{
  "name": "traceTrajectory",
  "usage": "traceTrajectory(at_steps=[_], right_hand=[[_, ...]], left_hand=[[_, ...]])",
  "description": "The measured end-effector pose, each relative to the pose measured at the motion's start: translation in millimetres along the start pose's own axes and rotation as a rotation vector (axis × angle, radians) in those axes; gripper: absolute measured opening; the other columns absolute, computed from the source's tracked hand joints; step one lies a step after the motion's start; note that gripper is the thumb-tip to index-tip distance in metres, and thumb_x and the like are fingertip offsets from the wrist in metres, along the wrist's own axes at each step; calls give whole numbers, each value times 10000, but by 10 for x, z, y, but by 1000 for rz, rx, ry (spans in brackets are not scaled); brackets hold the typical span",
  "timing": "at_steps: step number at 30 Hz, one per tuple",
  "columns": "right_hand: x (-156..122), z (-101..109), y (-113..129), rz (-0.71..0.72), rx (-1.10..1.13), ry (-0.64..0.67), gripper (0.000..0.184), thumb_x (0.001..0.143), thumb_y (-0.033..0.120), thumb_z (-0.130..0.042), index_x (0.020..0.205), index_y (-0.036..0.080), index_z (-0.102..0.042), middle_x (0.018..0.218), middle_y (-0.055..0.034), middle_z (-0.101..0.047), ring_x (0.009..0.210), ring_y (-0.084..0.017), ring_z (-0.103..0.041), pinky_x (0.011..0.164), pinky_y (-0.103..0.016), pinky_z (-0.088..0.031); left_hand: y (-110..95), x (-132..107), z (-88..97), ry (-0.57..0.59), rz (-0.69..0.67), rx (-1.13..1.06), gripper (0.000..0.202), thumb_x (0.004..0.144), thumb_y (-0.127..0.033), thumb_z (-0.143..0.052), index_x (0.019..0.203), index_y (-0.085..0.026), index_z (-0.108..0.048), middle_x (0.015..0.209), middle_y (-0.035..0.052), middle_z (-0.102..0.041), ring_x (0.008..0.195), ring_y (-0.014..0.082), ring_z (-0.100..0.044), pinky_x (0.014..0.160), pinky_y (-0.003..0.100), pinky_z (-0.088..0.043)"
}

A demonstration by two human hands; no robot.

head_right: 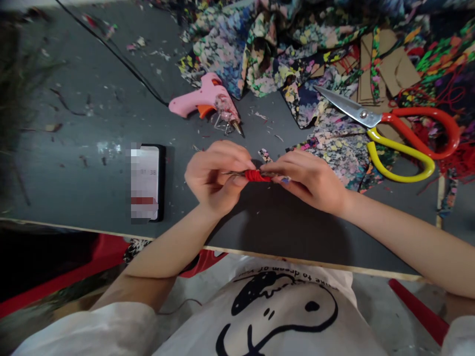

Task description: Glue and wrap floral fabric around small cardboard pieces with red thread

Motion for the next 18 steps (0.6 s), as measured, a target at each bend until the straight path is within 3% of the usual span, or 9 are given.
traceTrajectory(at_steps=[5,8,11,14,18], right_hand=[[8,-24,-26,-17,-22,11,268,891,154,-504,1135,225,-590,943,-51,-667,865,-166,-612,766,-309,-478],[26,-8,-74,-111,-20,-12,201,883,195,-533,1066,205,-617,979,-60,-676,887,-176,-620,768,-315,-483],[5,72,-195,-332,64,-169,100,853,272,-597,905,203,-648,857,-24,-677,778,-165,-621,698,-303,-488],[-59,163,-298,-480,119,-385,97,791,306,-672,780,215,-642,724,15,-632,670,-146,-579,616,-291,-472],[-83,187,-338,-502,131,-437,79,769,291,-683,782,225,-640,724,21,-608,664,-141,-550,611,-298,-463]], left_hand=[[36,-22,-15,-12,32,-51,69,889,-348,-571,913,-287,-594,758,-16,-617,751,135,-649,656,287,-534],[125,-47,47,-206,150,-63,98,874,-381,-596,907,-294,-565,805,-29,-600,777,118,-637,702,274,-532],[256,-82,78,-339,355,-118,199,837,-438,-629,893,-289,-508,862,-31,-580,788,112,-614,675,251,-527],[336,-81,58,-308,464,-180,281,796,-484,-652,850,-268,-481,841,-28,-560,745,107,-578,648,238,-506],[393,-68,60,-281,521,-279,329,753,-562,-637,832,-259,-537,813,-15,-545,766,126,-573,694,261,-496]])
Point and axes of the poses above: each hand's wrist, its own x-axis towards the middle knuckle, its own z-axis out of the back of the hand, y = z × x, the point moved 5 cm from there along x, towards the middle knuckle
